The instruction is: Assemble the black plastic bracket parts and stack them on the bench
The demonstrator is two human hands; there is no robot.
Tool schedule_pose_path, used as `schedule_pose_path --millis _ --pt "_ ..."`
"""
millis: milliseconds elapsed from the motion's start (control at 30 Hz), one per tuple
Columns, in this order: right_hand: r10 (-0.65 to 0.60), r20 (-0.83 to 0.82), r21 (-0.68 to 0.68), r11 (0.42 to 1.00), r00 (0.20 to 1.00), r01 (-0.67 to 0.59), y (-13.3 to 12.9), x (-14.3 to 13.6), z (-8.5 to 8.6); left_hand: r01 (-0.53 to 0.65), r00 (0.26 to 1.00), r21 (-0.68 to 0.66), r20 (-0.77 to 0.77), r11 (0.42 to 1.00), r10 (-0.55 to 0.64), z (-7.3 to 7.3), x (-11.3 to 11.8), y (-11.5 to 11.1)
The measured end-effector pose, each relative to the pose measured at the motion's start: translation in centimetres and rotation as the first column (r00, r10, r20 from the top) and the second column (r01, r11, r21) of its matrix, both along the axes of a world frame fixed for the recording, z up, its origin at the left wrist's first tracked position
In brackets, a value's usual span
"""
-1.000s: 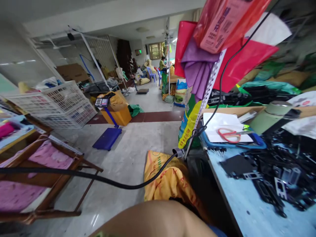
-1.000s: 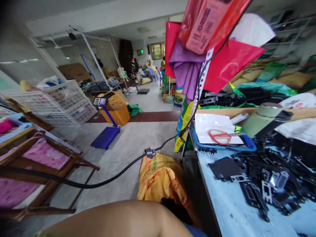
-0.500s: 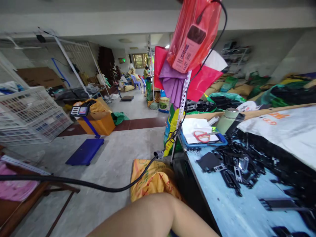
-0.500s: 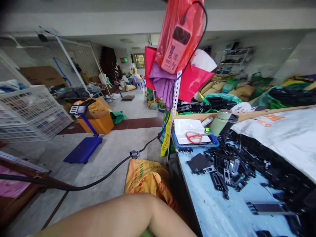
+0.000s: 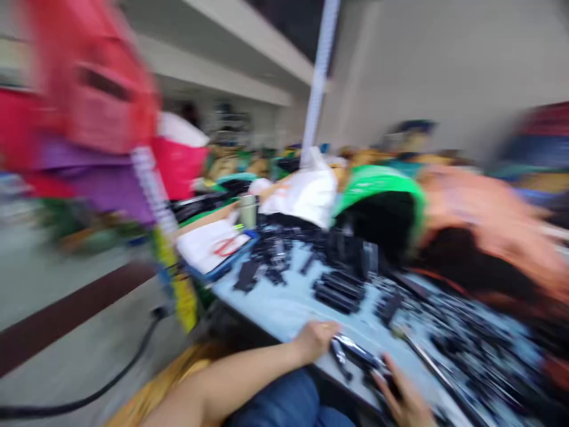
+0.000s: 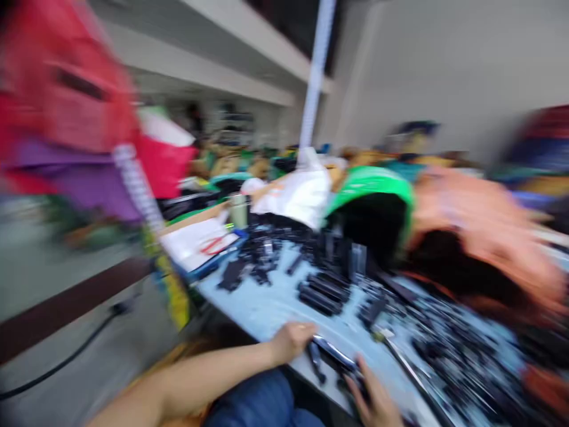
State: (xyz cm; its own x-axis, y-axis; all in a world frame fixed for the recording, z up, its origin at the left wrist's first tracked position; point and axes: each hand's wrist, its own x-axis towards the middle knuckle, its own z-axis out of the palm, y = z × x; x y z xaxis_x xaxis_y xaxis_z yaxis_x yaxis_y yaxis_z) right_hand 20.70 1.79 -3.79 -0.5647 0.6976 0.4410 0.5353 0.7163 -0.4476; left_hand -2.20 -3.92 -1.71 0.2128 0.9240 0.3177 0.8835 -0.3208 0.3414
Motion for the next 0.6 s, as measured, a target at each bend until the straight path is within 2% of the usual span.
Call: schedule_pose_path --millis 67,100,133,200,233,300,400,500,600 --pt "-0.045 -0.006 -0.019 0.999 0.999 0.045 -0.6 1.4 -0.2 -0.126 0.991 0.131 -0.025 0.983 0.131 0.6 0.3 0.7" --pt "-0.05 0.014 -0.04 0.998 0.999 0.051 -0.3 1.6 -0.1 -0.14 0.988 0.187 -0.036 0.972 0.149 0.7 0.3 1.5" --pt "-0.061 0.029 -0.063 0.996 0.998 0.063 0.1 1.8 0.2 -0.049 0.995 0.209 -0.076 0.977 0.067 0.8 0.4 2.5" --pt "-0.065 0.059 -0.111 0.991 0.996 0.071 0.8 1.9 0.9 0.125 0.986 0.147 -0.124 0.981 -0.107 0.7 1.2 4.1" --pt "-0.062 0.072 -0.13 0.989 0.995 0.071 0.8 1.9 1.2 0.203 0.972 0.071 -0.139 0.977 -0.191 0.5 1.9 4.7" --pt "-0.03 0.109 -0.166 0.985 0.994 0.048 0.4 2.0 1.4 0.277 0.947 -0.115 -0.132 0.954 -0.291 -0.2 3.6 5.3" --pt "0.024 0.163 -0.174 0.985 0.986 0.004 -0.1 2.4 0.9 0.223 0.961 -0.276 -0.096 0.935 -0.258 -1.2 5.8 5.7" --pt "0.053 0.167 -0.065 0.997 0.985 -0.043 0.3 2.8 0.3 0.131 0.988 -0.279 -0.045 0.951 -0.149 -2.0 6.5 5.5" --pt "0.144 0.188 0.058 0.986 0.971 -0.157 1.6 3.1 0.0 0.153 0.987 -0.237 -0.002 0.959 -0.158 -2.5 6.1 4.9"
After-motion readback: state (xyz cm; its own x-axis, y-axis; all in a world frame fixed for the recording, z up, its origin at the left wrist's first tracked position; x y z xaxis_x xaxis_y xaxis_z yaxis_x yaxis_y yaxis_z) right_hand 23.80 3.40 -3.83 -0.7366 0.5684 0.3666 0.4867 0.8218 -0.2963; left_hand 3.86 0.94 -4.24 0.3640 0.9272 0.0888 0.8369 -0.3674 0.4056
